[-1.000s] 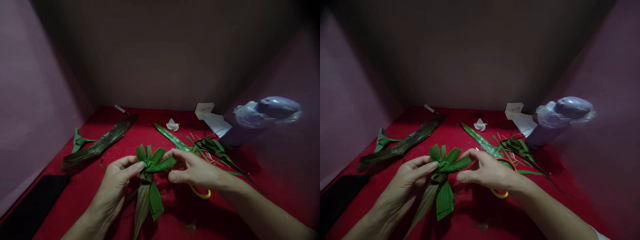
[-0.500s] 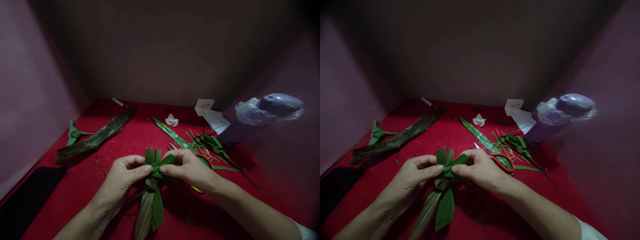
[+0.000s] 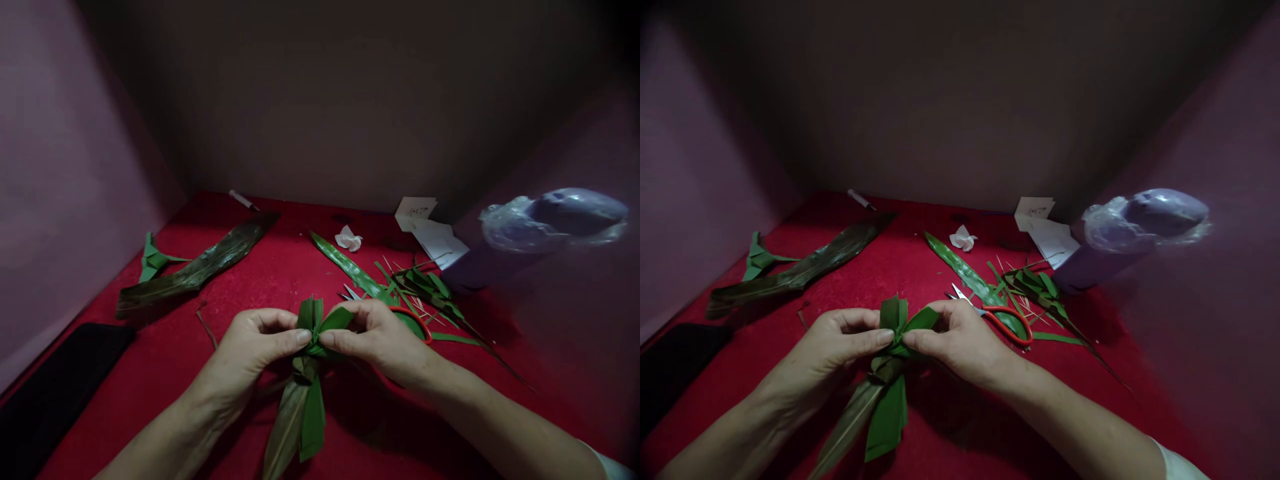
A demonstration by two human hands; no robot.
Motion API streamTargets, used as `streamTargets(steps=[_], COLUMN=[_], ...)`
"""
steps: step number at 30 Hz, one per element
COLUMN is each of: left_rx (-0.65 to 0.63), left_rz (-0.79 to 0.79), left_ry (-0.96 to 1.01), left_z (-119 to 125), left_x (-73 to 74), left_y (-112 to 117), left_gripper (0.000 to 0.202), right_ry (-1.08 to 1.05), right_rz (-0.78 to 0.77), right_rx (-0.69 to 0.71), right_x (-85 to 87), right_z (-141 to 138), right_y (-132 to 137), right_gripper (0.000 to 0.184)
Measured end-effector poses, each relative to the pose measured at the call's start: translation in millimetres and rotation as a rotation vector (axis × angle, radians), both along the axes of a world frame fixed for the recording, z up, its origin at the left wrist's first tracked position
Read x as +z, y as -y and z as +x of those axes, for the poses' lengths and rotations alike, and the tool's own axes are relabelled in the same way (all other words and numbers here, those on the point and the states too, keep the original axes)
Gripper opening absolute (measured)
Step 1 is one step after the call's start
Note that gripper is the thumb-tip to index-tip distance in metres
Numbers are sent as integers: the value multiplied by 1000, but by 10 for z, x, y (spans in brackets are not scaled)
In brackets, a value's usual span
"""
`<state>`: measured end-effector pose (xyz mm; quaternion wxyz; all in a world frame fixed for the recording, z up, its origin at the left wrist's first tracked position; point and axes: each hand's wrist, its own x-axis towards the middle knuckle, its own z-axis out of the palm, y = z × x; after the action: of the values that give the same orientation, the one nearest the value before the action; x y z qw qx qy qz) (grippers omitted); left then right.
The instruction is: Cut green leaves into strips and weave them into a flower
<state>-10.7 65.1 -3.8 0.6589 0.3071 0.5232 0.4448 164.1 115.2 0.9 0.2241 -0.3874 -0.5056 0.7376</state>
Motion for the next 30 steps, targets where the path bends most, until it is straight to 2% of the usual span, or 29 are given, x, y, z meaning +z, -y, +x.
streamTargets(steps=[7, 18, 30], left_rx=[28, 52, -22], left_rz=[5, 24, 48], left_ry=[74, 5, -89], left_z=[-1, 13, 0], left_x=[26, -16, -44], left_y=[5, -4, -1], left_gripper=[11, 10, 10], right_ry=[-34, 4, 25], right_rz=[-31, -15, 16], right_rx=[-29, -4, 121], right_x=[-1, -44, -21], right_z=[9, 49, 90], right_y=[-14, -73, -110], right_gripper=[24, 16, 12])
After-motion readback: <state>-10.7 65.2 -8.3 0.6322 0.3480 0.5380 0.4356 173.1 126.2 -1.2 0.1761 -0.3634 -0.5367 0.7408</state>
